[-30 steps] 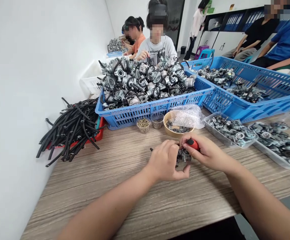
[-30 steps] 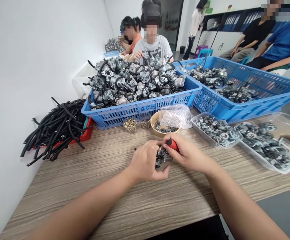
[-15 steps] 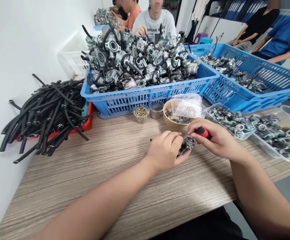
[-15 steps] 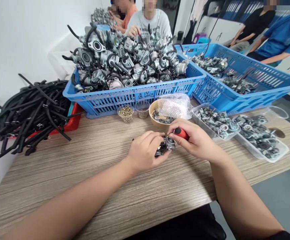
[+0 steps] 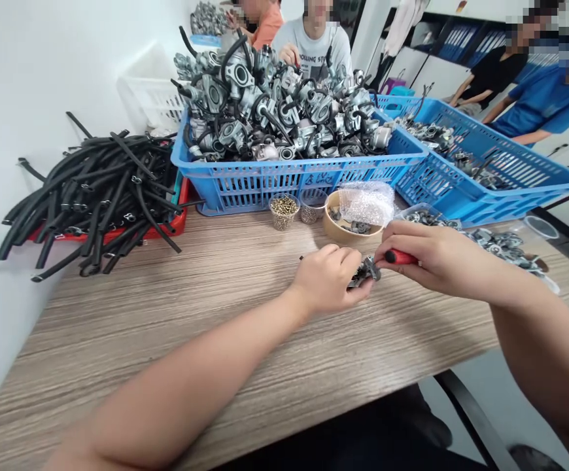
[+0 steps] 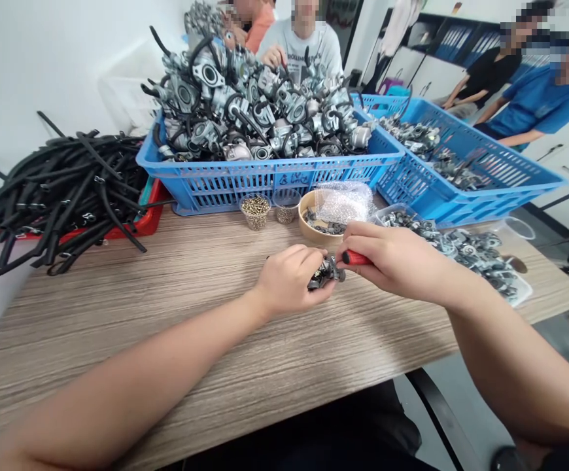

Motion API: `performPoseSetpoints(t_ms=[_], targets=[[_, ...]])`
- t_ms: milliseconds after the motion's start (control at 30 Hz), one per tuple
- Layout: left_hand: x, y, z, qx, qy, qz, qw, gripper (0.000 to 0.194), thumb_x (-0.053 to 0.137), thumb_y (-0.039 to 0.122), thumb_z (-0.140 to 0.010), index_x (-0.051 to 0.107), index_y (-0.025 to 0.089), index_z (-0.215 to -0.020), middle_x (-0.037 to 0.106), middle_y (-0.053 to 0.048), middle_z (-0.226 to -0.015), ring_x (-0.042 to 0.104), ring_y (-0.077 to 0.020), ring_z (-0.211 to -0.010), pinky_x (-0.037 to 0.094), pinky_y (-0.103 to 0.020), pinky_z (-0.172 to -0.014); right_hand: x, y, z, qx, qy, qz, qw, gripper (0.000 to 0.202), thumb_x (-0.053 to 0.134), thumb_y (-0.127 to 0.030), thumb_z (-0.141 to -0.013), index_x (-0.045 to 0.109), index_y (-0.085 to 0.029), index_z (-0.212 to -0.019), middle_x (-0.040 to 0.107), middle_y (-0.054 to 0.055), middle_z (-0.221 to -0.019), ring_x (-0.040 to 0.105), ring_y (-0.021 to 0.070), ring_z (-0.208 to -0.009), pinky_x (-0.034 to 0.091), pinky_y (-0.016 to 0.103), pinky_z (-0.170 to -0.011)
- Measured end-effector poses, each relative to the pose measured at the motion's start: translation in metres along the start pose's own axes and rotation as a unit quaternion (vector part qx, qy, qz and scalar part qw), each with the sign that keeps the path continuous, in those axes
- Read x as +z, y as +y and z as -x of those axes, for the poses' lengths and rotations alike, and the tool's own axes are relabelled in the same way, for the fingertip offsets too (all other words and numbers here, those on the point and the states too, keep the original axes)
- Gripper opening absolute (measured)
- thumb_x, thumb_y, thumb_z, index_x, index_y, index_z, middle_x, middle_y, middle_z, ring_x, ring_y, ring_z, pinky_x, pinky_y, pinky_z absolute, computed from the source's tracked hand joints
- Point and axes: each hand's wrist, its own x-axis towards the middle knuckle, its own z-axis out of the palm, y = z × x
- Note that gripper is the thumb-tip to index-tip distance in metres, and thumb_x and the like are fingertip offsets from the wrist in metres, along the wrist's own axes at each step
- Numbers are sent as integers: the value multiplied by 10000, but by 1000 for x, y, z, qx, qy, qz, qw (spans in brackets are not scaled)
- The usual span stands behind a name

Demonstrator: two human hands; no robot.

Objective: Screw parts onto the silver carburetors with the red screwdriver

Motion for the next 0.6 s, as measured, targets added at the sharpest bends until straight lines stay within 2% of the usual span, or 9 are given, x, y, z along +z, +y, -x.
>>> performPoseSetpoints(t_ms=[300, 467, 600], targets=[[2, 1, 0, 1, 14, -28, 1000, 379, 680, 540, -1066, 738, 167, -1036, 824, -96, -944, 795, -293, -908, 606, -401, -726, 3, -11, 0, -35, 8, 140, 990, 267, 527, -317, -1197, 768, -240, -1110, 742, 72, -1073, 686, 178, -766, 443, 335, -620], [3, 1, -1, -2, 7, -33, 999, 385, 689, 551, -1057, 736, 169, -1036, 833, -100, -949, 804, -295, -921, 599, -395, -718, 2, -15, -1, -65, 7, 166, 984, 229, 513, -237, -1195, 740, -212, -1173, 723, 66, -1071, 721, 173, -784, 457, 316, -623], [4, 1, -1, -1, 7, -34, 999, 398, 677, 558, -1053, 738, 165, -1026, 828, -99, -930, 805, -296, -903, 596, -393, -697, 4, -13, 0, -74, 16, 184, 980, 220, 510, -240, -1201, 727, -205, -1182, 723, 67, -1083, 734, 177, -780, 467, 316, -618]])
